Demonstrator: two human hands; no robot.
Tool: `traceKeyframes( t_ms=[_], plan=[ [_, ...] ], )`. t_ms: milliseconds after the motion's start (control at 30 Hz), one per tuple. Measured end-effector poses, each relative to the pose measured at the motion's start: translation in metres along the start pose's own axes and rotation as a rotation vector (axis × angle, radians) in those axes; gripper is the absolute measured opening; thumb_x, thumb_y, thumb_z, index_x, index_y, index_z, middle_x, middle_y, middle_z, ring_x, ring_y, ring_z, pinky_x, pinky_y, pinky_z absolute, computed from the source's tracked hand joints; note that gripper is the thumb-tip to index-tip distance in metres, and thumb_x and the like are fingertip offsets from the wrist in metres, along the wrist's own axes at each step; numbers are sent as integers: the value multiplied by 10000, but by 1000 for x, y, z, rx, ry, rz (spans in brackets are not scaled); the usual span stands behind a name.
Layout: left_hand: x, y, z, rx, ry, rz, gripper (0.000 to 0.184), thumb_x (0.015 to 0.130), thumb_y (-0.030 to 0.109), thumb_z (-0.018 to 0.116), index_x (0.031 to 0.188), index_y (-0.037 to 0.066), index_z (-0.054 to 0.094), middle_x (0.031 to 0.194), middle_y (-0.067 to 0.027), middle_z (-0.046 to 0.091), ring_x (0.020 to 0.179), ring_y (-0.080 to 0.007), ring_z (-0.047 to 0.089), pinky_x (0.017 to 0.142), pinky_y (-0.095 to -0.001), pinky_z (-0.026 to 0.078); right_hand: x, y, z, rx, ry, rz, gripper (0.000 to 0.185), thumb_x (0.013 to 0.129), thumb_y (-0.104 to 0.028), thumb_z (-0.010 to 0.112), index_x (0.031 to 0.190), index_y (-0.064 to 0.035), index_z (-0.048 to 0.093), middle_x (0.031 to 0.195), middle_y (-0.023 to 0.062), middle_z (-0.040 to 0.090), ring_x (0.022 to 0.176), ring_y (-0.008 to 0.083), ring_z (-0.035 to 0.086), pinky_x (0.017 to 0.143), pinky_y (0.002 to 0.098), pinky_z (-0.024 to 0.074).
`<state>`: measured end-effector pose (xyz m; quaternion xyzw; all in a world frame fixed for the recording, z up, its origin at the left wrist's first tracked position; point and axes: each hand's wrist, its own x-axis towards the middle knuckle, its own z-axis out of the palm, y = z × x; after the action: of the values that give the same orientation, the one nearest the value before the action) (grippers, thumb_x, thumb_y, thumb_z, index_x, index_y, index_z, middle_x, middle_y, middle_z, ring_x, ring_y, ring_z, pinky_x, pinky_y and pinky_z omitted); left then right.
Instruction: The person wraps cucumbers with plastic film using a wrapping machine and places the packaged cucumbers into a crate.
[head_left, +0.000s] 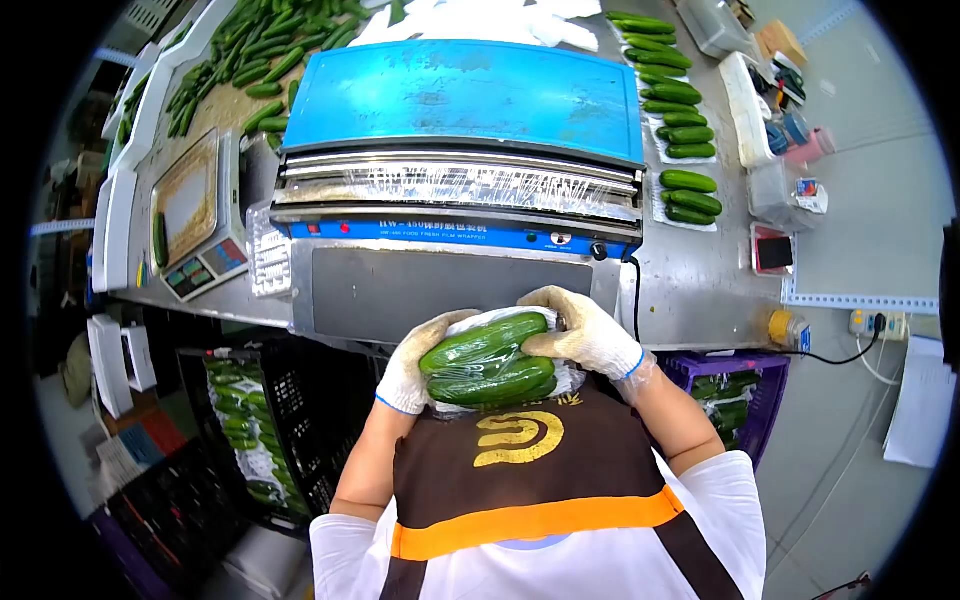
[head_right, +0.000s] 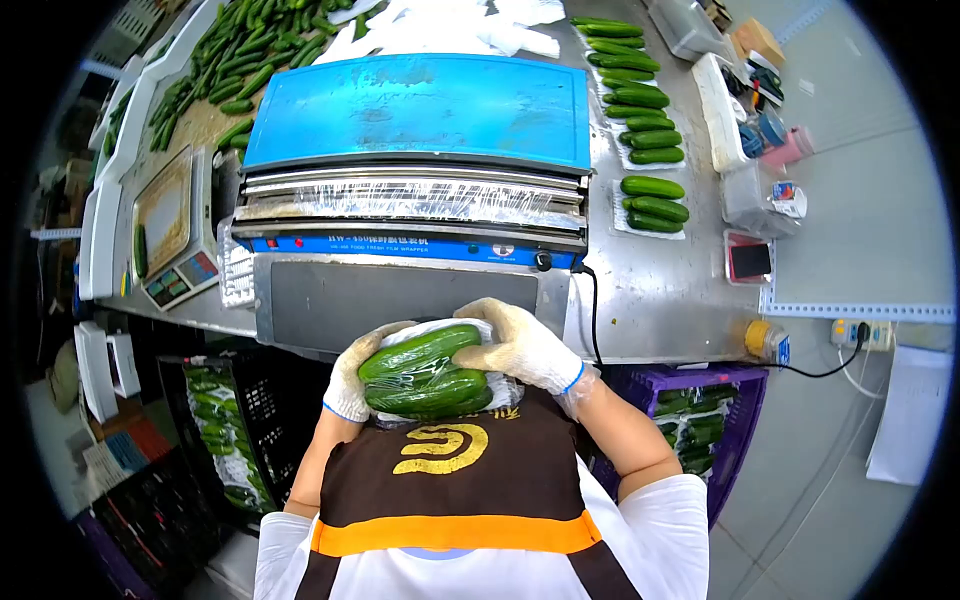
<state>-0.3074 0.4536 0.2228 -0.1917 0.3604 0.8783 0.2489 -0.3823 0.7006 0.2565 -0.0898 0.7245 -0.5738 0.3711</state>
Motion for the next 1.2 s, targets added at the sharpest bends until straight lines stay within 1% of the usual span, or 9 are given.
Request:
traceKeyframes(
  t_ms=[167,300,400,567,733,767,933,1100,1200],
  plan=[
    [-17,-10,0,-51,12,53,655,869,382,651,1276,-119,540,1224,-237,622,1074,-284,643,959,-373,511,3,9,-11,258,-272,33,638,720,-83,772,1303,42,544,1215,104,626,1101,202,587,1008,342,431],
    [-27,-5,0,-81,-28,61,614,858,318,647,1275,-120,541,1230,-246,617,1083,-298,645,976,-381,510,6,-12,-8,350,-292,229,662,720,-98,615,1355,49,501,1081,103,641,705,30,513,551,176,412],
    [-27,-1,-16,-24,-24,67,593,922,360,599,1275,-113,548,1252,-242,606,1142,-279,612,1009,-374,485,25,0,16,-26,-247,58,669,526,-51,545,1177,84,623,1048,108,676,945,163,627,885,292,495],
    [-51,27,-50,-389,-43,178,906,885,638,541,1464,-30,342,1401,-235,483,1234,-328,544,1055,-427,446,47,3,70,570,-164,143,617,598,71,479,1207,117,565,1073,128,654,956,208,651,907,340,533],
    [-95,24,-98,-923,-87,491,855,901,695,456,1491,86,345,1449,-132,452,1323,-320,450,1082,-485,396,93,-11,150,730,-126,-92,567,734,56,613,1287,115,498,1146,161,645,1002,248,658,911,366,544],
    [-83,-10,-140,-934,-442,605,751,944,611,481,1494,119,343,1441,-105,452,1321,-291,446,1038,-465,442,99,-18,173,703,-102,-105,556,752,48,636,1286,116,499,1145,158,644,999,245,656,908,360,541],
    [-134,-1,-138,-529,275,782,898,901,206,721,1546,198,96,1427,-57,398,1298,-196,434,1034,-382,447,117,-26,280,255,56,-170,549,770,18,630,1305,80,523,1126,157,650,969,224,638,887,325,511],
    [-184,-8,-185,-526,420,906,620,888,156,727,1411,44,412,1302,-68,560,1207,-192,532,1048,-363,431,100,-50,356,-86,-176,-268,730,697,-9,761,1359,71,465,1196,150,618,1052,215,609,949,331,486],
    [-203,-18,-216,-511,550,959,646,878,189,743,1409,26,411,1306,-82,563,1191,-187,539,1029,-344,445,111,-48,393,-238,-305,-341,743,693,2,688,1394,41,445,1292,161,554,1140,224,566,986,333,458]
  ],
)
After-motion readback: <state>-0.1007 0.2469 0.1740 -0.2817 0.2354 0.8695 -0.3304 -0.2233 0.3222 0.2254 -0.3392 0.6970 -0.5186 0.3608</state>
